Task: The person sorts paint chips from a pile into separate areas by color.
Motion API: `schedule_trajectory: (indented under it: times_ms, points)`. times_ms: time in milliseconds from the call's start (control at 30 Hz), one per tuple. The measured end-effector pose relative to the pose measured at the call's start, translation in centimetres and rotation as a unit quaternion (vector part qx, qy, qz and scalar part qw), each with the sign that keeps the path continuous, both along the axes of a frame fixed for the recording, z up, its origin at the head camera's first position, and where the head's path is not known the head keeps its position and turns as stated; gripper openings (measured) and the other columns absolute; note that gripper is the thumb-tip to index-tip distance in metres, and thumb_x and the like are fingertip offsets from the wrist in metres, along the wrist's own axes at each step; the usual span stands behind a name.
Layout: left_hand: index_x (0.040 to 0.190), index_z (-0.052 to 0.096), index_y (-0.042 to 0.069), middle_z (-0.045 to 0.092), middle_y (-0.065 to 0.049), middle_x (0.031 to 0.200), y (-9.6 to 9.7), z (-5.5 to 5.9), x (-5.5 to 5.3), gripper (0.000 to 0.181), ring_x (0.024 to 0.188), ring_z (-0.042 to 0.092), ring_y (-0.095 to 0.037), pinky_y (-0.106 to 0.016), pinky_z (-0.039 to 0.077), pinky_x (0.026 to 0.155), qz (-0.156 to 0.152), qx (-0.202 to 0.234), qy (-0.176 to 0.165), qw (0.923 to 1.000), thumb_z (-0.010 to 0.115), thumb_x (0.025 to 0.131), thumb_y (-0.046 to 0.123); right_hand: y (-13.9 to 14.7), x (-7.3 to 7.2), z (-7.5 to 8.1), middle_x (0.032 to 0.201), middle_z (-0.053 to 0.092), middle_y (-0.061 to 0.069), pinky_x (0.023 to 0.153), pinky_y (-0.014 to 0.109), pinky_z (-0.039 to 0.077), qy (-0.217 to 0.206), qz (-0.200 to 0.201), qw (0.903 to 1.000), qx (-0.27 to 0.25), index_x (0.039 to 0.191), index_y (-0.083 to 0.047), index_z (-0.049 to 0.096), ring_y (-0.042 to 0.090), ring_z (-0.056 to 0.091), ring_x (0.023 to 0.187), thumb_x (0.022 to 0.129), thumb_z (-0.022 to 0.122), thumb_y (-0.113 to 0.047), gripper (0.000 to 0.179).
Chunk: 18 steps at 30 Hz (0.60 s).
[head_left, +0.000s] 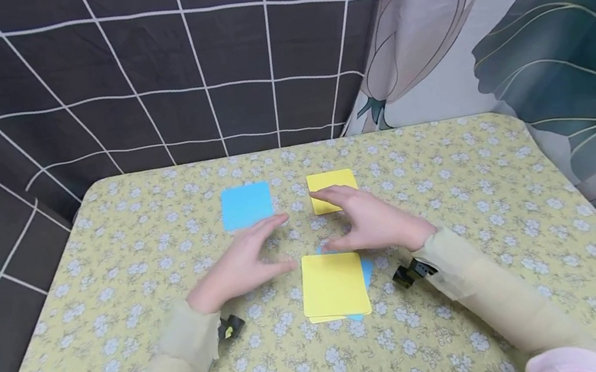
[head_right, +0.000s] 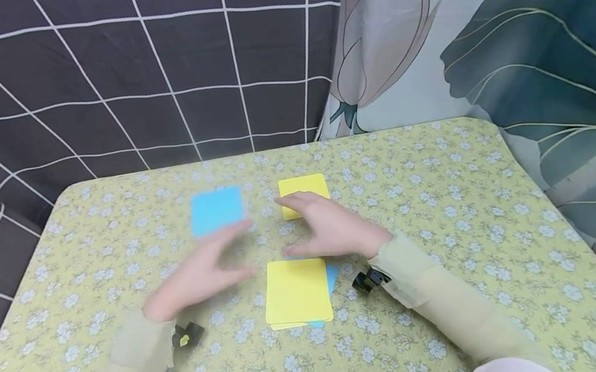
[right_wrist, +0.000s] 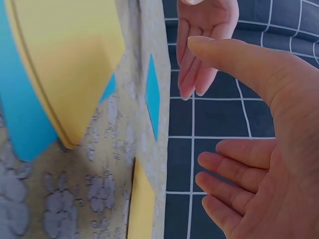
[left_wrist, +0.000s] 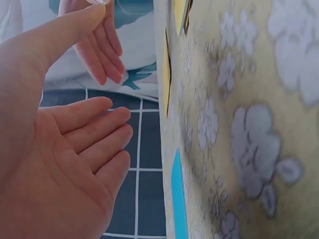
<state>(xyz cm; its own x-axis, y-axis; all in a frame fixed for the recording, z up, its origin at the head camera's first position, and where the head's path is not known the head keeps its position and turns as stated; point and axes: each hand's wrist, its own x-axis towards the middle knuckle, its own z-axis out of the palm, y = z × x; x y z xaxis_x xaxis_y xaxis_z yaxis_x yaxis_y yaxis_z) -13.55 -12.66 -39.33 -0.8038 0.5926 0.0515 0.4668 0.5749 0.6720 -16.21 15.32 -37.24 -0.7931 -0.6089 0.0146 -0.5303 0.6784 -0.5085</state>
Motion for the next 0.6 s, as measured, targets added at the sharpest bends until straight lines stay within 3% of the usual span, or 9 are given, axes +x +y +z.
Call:
schedule_trajectory:
  times_ms: [267,600]
  points:
    - [0.158,0.038,0.01,0.037,-0.011,0.161,0.6,0.0,0.9,0.087,0.148,0.029,-0.03,-0.054,0.026,0.119,-0.016,-0.01,-0.005,0.9998,0.079,0.088,0.044,0.8,1.4,-0.5,0.155,0.044,0.012,0.115,0.05,0.036,0.022,0.015,0.9996,0.012,0.155,-0.007,0.042,0.031,0.04,0.142,0.078,0.085,-0.052,0.099]
    - [0.158,0.036,0.009,0.035,-0.008,0.162,1.5,-0.2,2.1,0.092,0.148,0.029,-0.024,-0.044,0.025,0.12,-0.039,-0.028,-0.019,0.9987,0.081,0.086,0.044,1.7,3.2,-1.1,0.155,0.042,0.014,0.115,0.049,0.035,0.028,0.027,0.9992,0.009,0.155,-0.004,0.04,0.031,0.039,0.142,0.077,0.087,-0.05,0.102]
